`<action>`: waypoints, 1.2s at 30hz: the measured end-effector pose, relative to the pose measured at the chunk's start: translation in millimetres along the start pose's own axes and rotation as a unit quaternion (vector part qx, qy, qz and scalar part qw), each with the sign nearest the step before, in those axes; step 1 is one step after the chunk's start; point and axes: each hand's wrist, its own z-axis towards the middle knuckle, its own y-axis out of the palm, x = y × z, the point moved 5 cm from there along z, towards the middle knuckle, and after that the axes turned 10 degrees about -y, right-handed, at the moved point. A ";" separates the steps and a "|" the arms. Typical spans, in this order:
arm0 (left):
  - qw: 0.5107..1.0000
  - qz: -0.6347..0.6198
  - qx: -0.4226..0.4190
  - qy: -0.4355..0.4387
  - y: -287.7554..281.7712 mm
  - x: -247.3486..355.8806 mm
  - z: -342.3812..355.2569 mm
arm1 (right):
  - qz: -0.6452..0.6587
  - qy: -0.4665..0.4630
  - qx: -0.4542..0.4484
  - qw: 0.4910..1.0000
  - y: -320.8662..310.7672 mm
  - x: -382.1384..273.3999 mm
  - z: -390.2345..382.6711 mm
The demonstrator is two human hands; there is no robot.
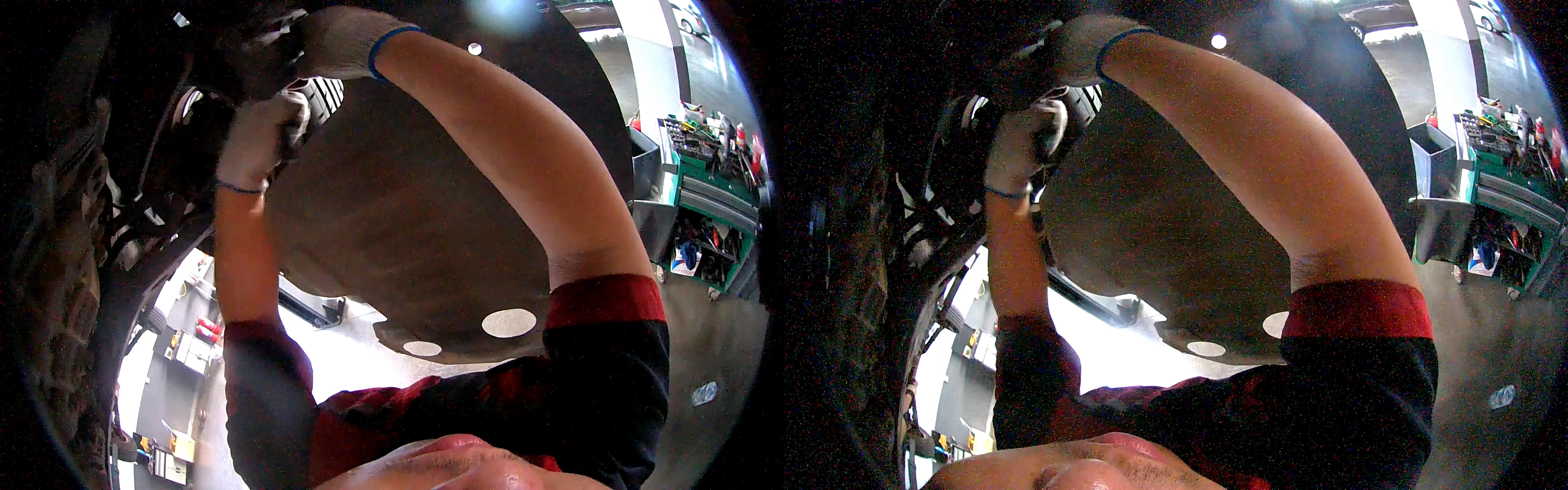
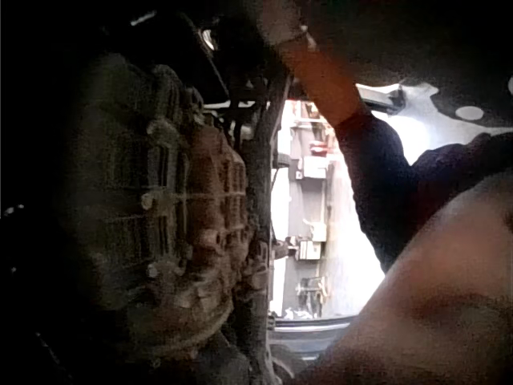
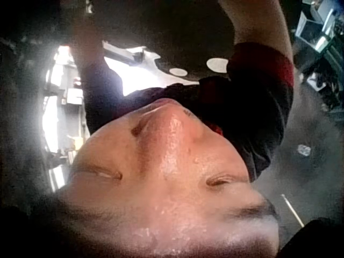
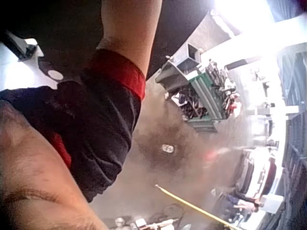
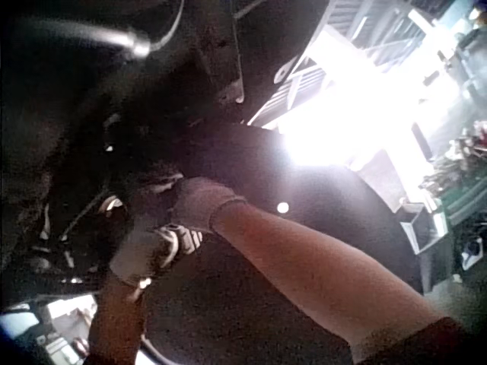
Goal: The person removes a large plastic undercarriage panel from beneath a vehicle using a screwdriver and pliers while another person assists by holding the panel.
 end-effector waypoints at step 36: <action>0.974 0.135 -0.062 -0.170 28.9 -77.6 -14.5 | 0.165 -0.051 0.091 0.981 20.2 -3.6 -17.2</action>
